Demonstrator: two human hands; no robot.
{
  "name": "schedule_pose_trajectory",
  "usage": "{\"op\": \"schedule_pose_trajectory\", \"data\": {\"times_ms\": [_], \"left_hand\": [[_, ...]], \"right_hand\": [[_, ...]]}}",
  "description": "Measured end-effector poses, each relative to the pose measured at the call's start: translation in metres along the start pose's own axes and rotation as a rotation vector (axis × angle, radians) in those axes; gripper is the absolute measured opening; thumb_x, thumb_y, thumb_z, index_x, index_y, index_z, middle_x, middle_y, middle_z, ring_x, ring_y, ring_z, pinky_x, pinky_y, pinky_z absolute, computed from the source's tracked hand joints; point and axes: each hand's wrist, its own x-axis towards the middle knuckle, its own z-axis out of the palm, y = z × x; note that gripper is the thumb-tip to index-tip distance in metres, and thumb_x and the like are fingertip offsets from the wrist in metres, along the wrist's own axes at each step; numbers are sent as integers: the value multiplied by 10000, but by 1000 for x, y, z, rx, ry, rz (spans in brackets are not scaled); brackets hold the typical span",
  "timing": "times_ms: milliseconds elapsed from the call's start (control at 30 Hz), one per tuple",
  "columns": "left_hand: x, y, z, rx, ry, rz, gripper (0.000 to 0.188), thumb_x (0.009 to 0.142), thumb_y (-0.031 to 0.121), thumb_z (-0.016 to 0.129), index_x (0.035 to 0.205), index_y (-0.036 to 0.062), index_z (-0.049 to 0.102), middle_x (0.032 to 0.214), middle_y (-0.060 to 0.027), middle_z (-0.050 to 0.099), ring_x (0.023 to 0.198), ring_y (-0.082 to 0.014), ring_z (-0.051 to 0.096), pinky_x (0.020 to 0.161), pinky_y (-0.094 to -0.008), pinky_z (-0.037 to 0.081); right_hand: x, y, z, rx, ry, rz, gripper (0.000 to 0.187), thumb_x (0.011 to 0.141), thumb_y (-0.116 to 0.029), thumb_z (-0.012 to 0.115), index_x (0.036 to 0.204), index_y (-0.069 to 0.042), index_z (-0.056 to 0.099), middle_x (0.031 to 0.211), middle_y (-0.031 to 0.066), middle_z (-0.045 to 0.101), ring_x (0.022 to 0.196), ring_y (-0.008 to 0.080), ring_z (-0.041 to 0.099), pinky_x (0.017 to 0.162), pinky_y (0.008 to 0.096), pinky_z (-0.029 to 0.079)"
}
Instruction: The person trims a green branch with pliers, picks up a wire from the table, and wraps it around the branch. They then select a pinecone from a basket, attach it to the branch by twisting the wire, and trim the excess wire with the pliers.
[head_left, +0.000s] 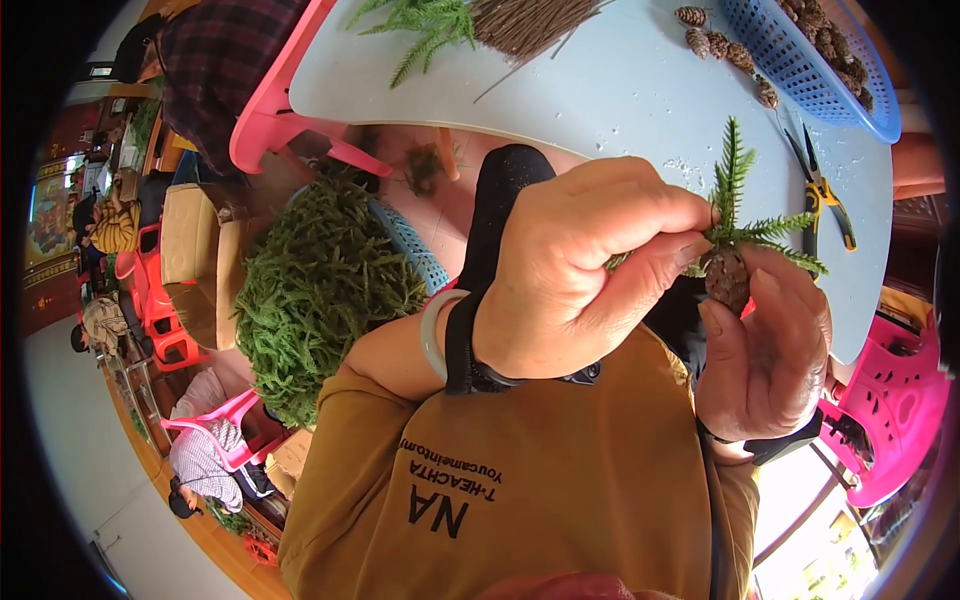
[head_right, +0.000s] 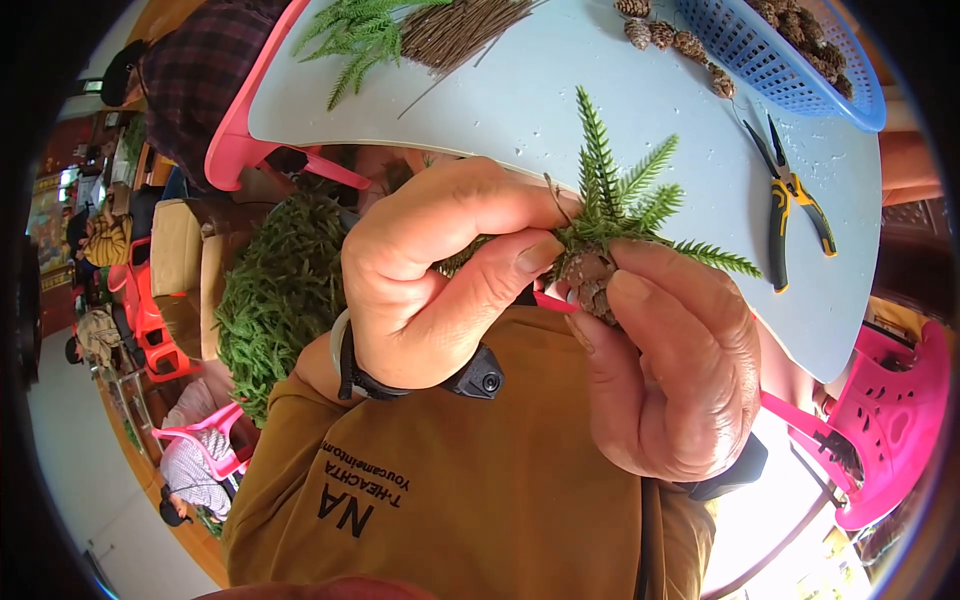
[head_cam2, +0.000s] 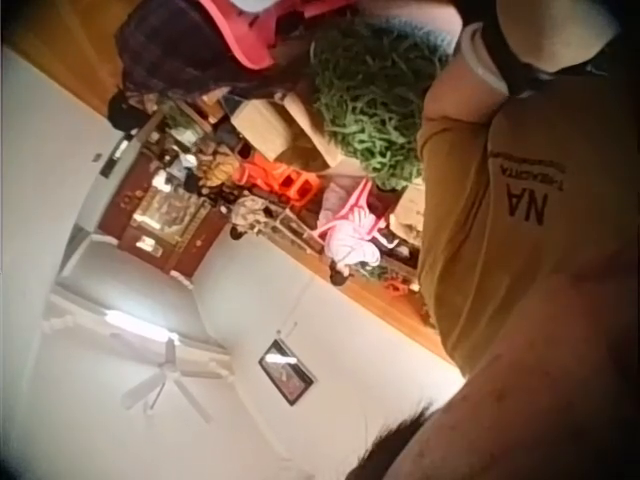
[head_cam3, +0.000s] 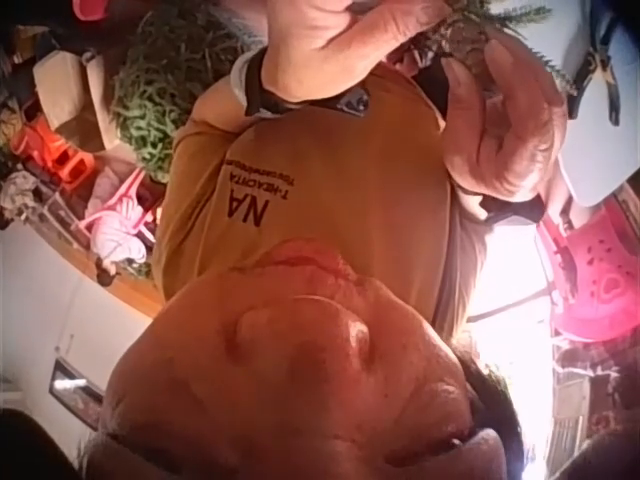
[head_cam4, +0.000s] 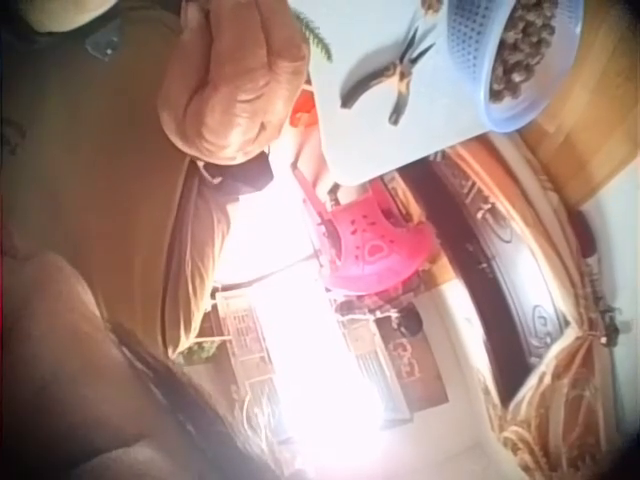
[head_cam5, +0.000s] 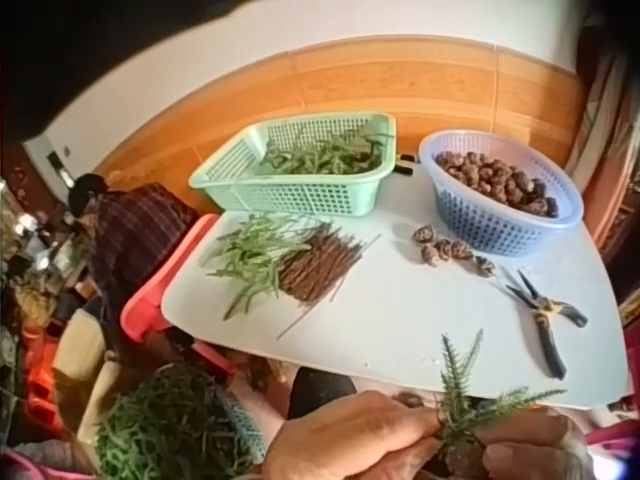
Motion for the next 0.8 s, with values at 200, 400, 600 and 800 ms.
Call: {"op": "schedule_pose_trajectory", "data": {"times_ms": [200, 400, 600, 800], "left_hand": [[-2, -5, -2, 41, 12, 59, 122, 791, -60, 638, 914, -55, 633, 798, -103, 641, 672, -158, 580, 620, -257, 450], [-7, -4, -6, 15, -9, 12, 116, 773, -65, 646, 888, -56, 632, 770, -101, 637, 644, -157, 576, 596, -262, 448], [-11, -8, 3, 79, 68, 126, 150, 763, -61, 662, 907, -66, 623, 789, -114, 638, 643, -165, 584, 598, -272, 455], [-17, -1, 10, 20, 126, 115, 182, 764, -51, 682, 932, -71, 615, 808, -128, 641, 656, -176, 600, 610, -272, 465]], "right_hand": [[-1, 0, 6, 5, 14, 27, 374, 723, 88, 689, 1079, 57, 579, 975, 205, 612, 781, 249, 630, 650, 305, 535], [10, 5, 0, 57, -132, 79, 451, 712, 104, 677, 1150, 54, 587, 981, 164, 589, 790, 213, 600, 663, 275, 510], [0, 1, -2, 159, -187, 201, 470, 730, 73, 668, 1188, 65, 564, 1056, 154, 572, 909, 202, 553, 792, 289, 468], [-9, 0, 13, 205, -62, 179, 492, 704, 106, 687, 1180, 57, 571, 990, 142, 567, 800, 181, 587, 681, 254, 499]]}}
